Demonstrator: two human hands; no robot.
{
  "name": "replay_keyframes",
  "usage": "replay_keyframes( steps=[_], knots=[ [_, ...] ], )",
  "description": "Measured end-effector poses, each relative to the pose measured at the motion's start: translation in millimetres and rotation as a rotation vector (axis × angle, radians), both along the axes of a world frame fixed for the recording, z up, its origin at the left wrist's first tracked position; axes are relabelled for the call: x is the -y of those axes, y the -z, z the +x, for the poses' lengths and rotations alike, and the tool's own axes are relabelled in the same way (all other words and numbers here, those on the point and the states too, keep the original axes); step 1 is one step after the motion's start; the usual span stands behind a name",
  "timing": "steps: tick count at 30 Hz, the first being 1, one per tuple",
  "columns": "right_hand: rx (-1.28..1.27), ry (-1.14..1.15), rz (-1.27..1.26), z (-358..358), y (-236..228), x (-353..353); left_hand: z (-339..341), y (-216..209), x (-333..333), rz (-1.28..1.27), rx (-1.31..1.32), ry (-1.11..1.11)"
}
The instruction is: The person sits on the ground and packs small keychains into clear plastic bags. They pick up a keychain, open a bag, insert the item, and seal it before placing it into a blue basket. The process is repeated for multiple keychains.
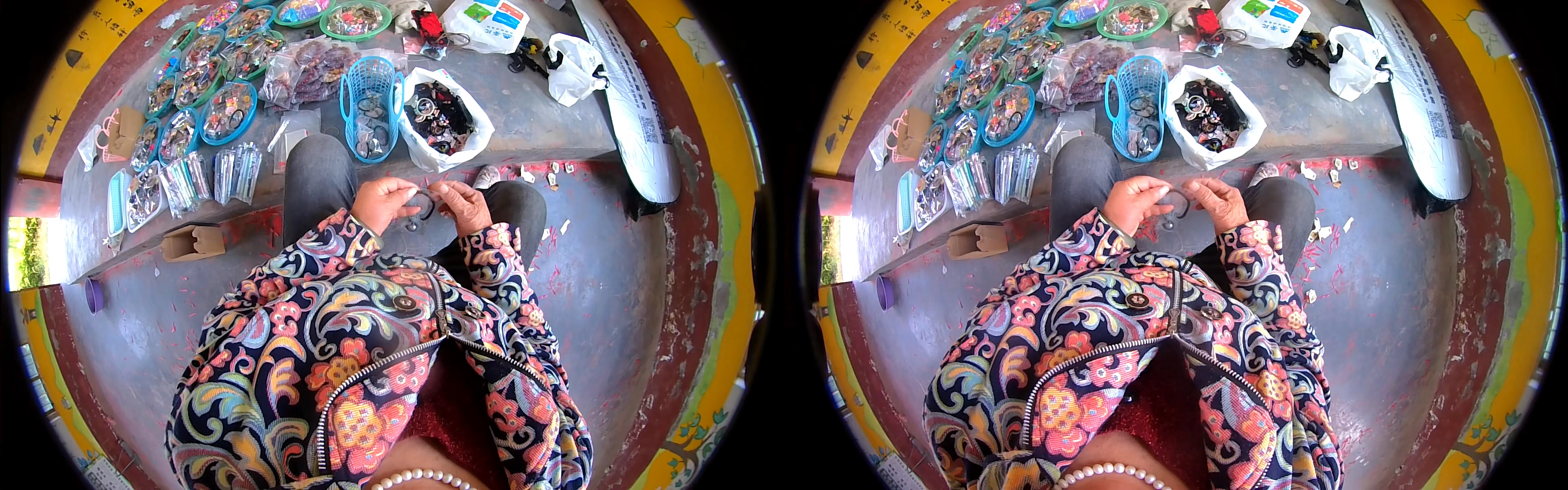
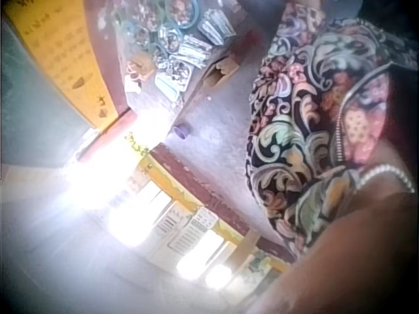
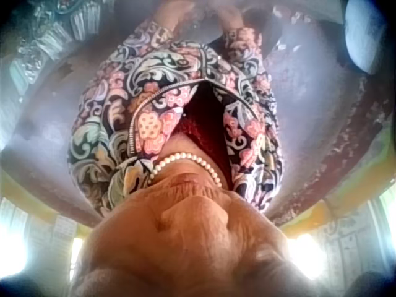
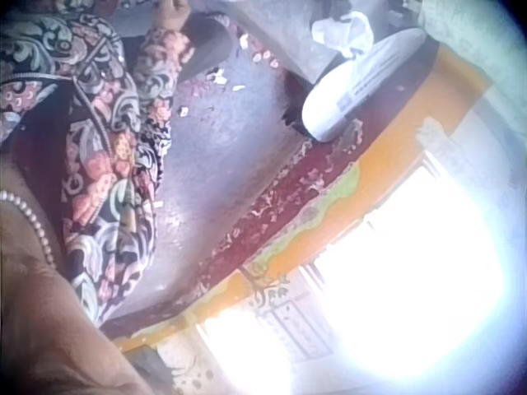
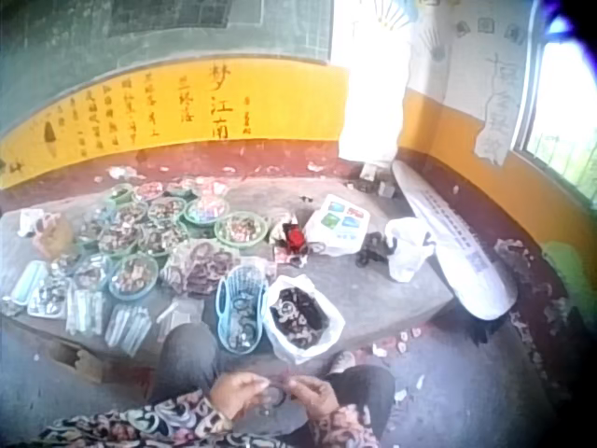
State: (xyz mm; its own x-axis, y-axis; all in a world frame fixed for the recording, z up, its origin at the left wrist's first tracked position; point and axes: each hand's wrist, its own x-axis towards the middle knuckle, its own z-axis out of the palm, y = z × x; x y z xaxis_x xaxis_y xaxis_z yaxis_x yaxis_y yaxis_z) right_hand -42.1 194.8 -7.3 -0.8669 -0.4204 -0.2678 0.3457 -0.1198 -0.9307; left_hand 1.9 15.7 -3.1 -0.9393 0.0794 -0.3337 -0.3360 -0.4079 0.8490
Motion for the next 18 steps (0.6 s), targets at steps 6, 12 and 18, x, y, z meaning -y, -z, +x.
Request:
replay_keyframes(
  steps=[6, 12, 18],
  knots=[
    [-0.028, -0.028, 0.018, 0.8, 10.5, 0.7, 1.8, 1.6, -2.7, -0.038, -0.088, 0.032],
    [-0.17, 0.001, 0.114, 2.4, 6.9, 2.0, 0.3, 5.2, -1.0, -0.004, -0.077, 0.05],
    [-0.224, -0.005, 0.142, 1.3, 6.8, -0.8, -1.0, 2.0, 2.1, 0.05, -0.037, 0.064]
  ],
)
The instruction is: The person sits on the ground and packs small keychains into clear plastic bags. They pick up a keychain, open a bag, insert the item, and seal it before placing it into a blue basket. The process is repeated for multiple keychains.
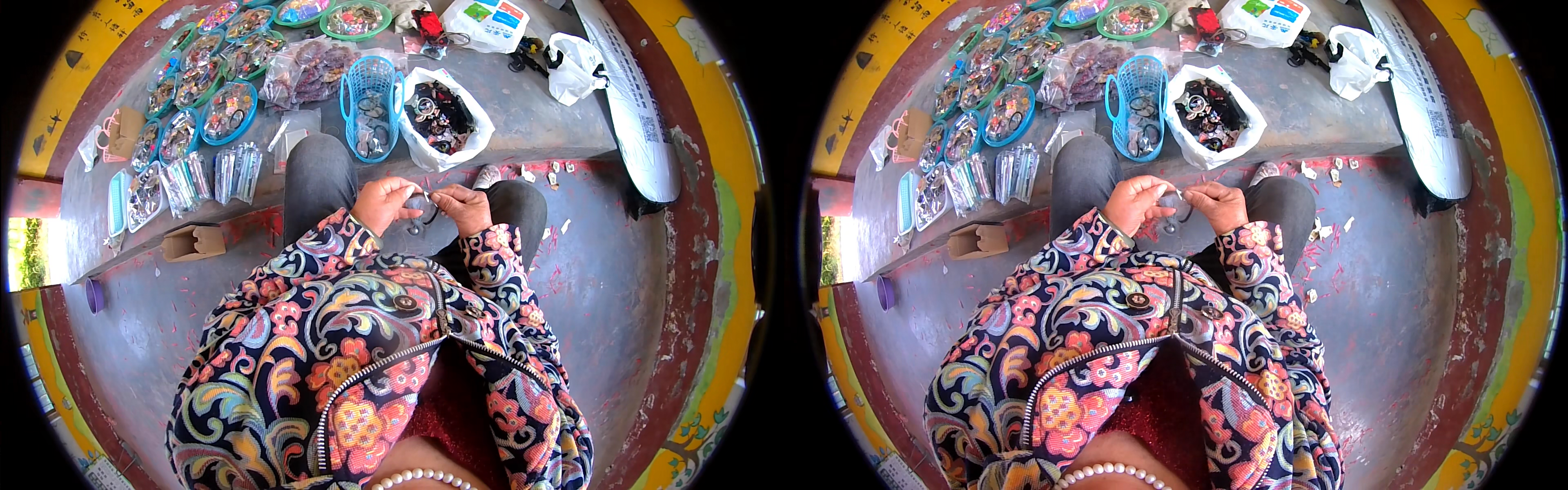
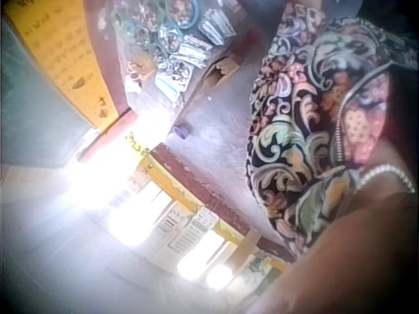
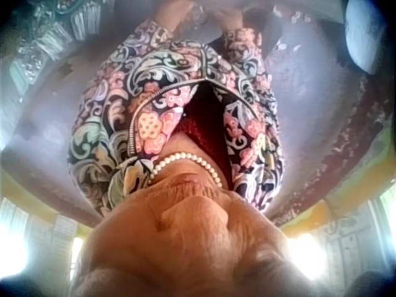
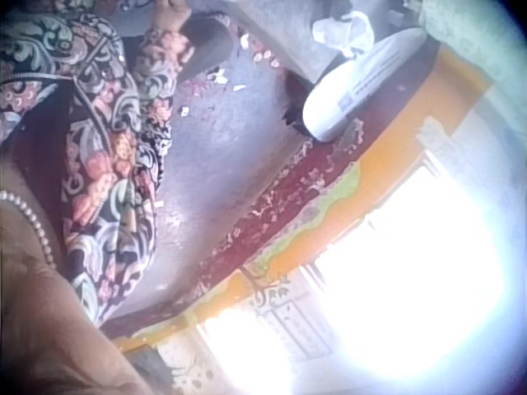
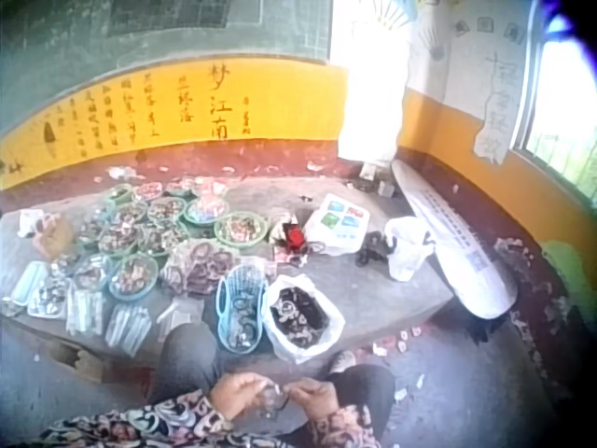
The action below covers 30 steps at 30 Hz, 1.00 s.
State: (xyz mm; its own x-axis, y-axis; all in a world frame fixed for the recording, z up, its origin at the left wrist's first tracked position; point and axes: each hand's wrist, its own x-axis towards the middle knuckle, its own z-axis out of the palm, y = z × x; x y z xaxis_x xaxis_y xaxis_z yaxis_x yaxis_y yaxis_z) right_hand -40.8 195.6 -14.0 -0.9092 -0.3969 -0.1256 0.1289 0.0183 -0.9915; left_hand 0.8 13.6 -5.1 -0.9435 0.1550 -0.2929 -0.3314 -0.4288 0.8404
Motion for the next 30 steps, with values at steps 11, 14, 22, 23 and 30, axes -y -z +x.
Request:
replay_keyframes(
  steps=[11, 14, 22, 23, 30],
  knots=[
    [-0.191, -0.006, 0.081, 5.3, 0.5, 5.1, -2.6, -4.2, -1.0, -0.219, 0.031, 0.081],
    [-0.283, -0.016, 0.114, 5.5, 0.4, 4.7, 0.4, -7.4, -2.9, -0.163, 0.08, 0.031],
    [-0.055, 0.027, 0.024, 2.9, 1.8, 0.3, -0.4, -10.2, 2.6, -0.137, 0.107, 0.041],
    [0.011, 0.04, 0.007, 0.7, 4.2, -2.8, 0.3, -11.0, 4.1, -0.127, 0.122, 0.035],
    [0.018, -0.059, -0.07, 0.2, 4.1, 1.3, -1.2, 0.0, 5.8, -0.156, 0.07, 0.052]
  ],
)
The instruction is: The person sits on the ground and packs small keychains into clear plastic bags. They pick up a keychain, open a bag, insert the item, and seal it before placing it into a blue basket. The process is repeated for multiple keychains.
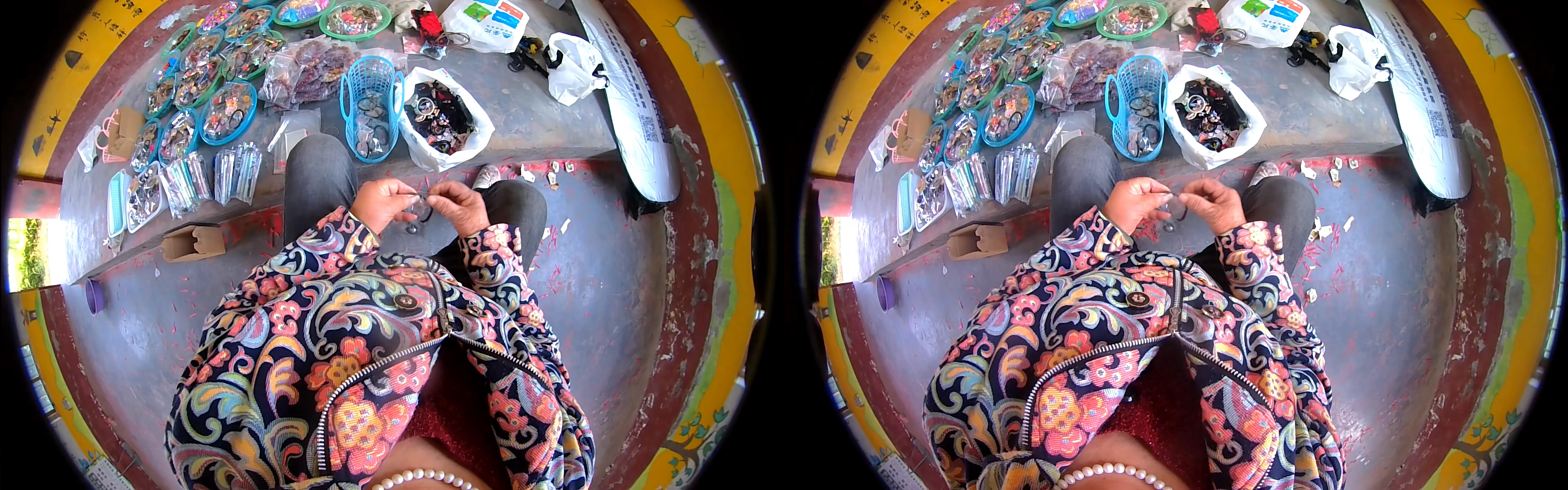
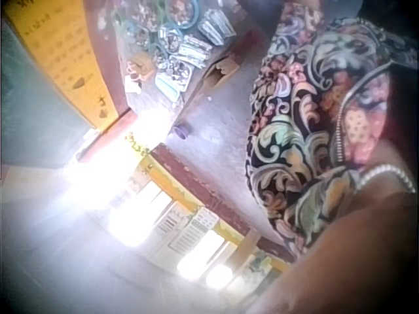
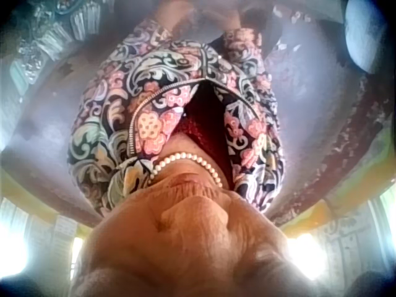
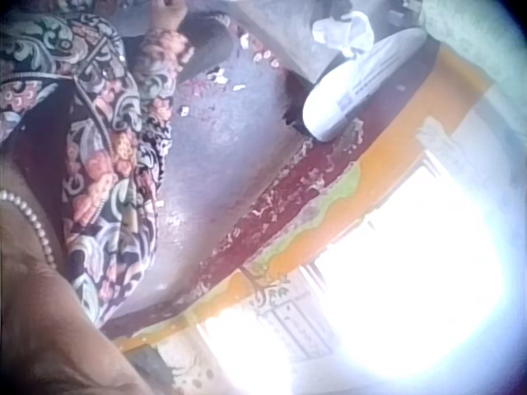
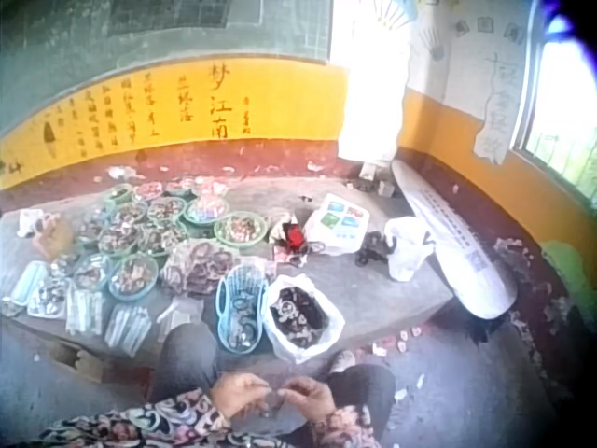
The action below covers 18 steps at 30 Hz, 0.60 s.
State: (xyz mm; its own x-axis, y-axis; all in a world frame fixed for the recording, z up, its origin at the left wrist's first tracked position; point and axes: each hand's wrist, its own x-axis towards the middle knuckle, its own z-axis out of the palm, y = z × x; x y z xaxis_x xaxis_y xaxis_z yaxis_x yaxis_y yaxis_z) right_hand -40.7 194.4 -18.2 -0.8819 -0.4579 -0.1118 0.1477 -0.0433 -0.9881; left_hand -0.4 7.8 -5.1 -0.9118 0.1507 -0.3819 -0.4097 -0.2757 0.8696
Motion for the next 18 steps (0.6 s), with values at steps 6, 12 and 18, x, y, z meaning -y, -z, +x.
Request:
replay_keyframes(
  steps=[6, 12, 18],
  knots=[
    [-0.006, -0.004, 0.058, 5.0, 2.5, 3.9, 2.6, 1.4, -4.1, 0.031, -0.031, 0.03],
    [-0.073, 0.02, 0.094, 3.5, 1.1, 1.2, 0.9, -3.4, -2.1, 0.066, 0.013, 0.036],
    [-0.053, 0.023, 0.062, 3.4, 4.5, 0.6, 1.9, -10.4, -0.3, 0.079, 0.039, 0.036]
  ],
)
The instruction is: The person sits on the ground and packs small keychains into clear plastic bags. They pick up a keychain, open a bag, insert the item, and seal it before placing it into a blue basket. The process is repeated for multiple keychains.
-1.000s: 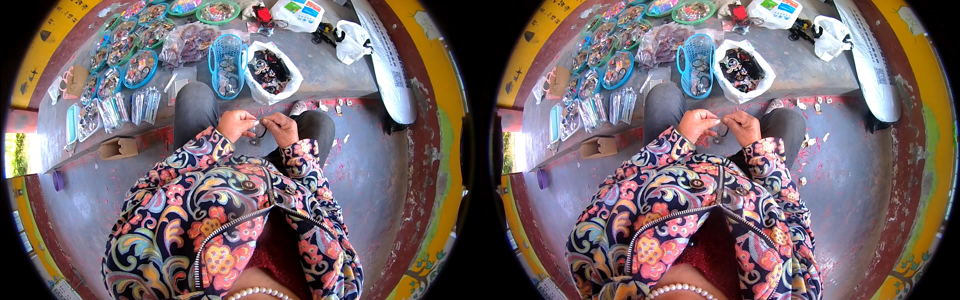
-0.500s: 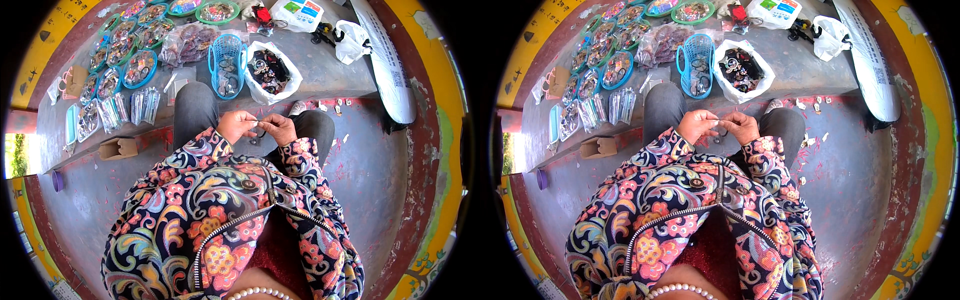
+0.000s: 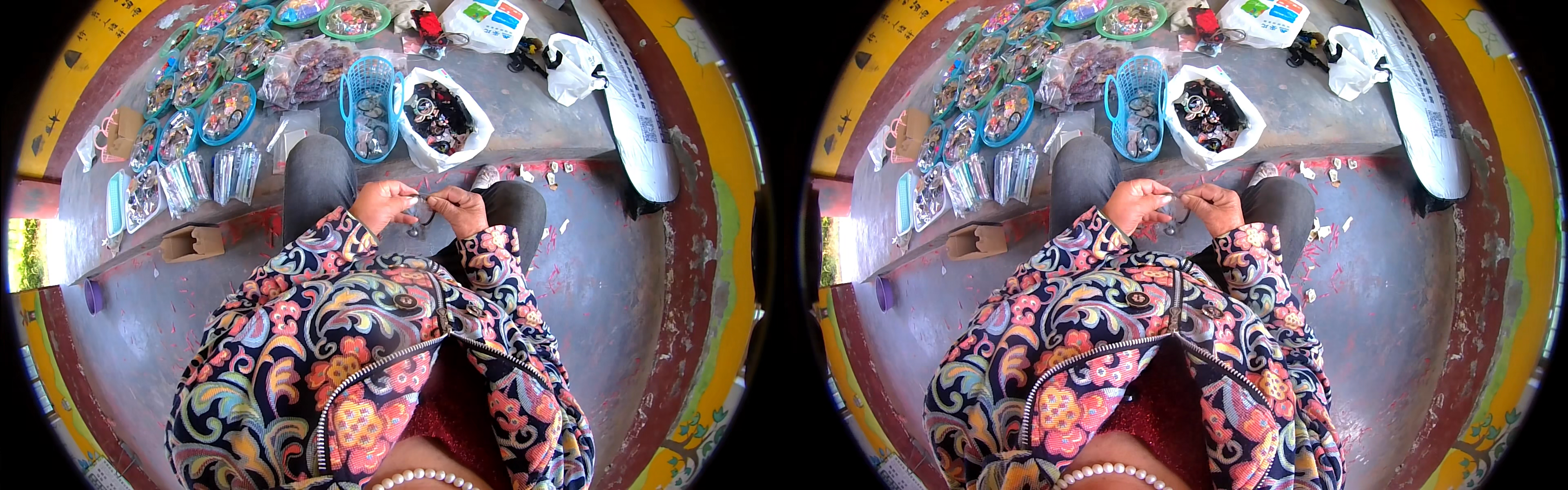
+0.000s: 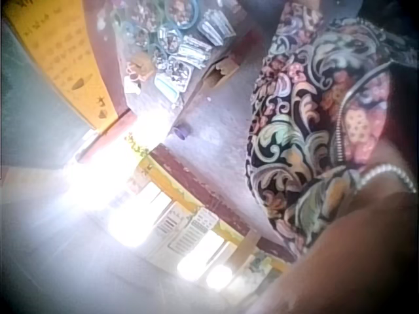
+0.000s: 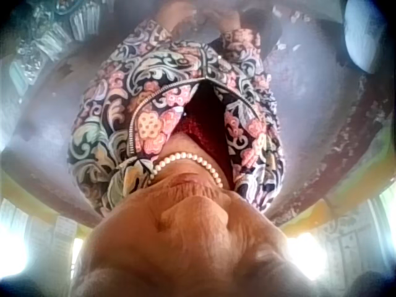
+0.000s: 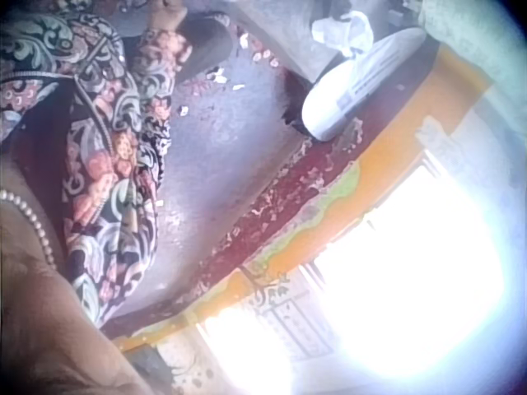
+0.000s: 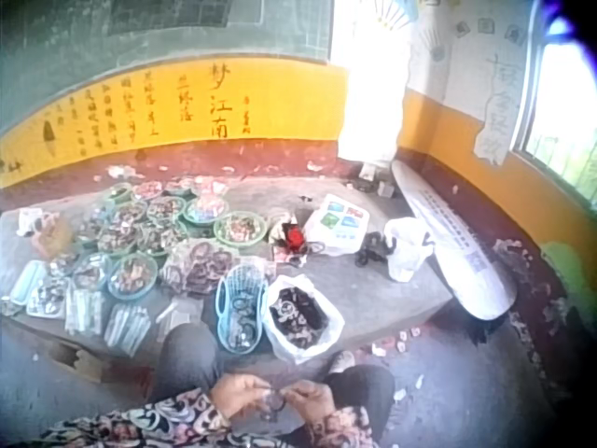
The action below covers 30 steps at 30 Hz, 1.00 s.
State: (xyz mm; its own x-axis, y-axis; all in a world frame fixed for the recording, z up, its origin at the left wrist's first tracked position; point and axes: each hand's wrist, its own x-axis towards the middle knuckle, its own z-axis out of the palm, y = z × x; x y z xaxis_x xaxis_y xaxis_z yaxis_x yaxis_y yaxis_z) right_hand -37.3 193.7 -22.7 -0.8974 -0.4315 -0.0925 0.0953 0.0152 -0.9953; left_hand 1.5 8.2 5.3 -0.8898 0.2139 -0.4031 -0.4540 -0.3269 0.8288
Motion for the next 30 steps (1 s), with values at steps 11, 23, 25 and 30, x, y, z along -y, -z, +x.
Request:
replay_keyframes(
  steps=[11, 23, 25, 30],
  knots=[
    [0.069, -0.066, 0.094, -0.5, -2.7, 5.8, 2.1, 17.6, -6.3, -0.018, -0.143, 0.011],
    [0.146, -0.02, 0.078, -2.0, -2.0, 2.7, 1.8, 15.3, -2.9, 0.022, -0.056, 0.008],
    [0.181, 0.029, 0.056, -3.7, -0.3, -1.0, 0.9, 11.5, -1.6, 0.049, -0.019, -0.013],
    [0.186, 0.075, 0.051, -3.3, -0.1, -1.4, 1.6, 11.2, 1.1, 0.104, -0.016, -0.038]
  ],
)
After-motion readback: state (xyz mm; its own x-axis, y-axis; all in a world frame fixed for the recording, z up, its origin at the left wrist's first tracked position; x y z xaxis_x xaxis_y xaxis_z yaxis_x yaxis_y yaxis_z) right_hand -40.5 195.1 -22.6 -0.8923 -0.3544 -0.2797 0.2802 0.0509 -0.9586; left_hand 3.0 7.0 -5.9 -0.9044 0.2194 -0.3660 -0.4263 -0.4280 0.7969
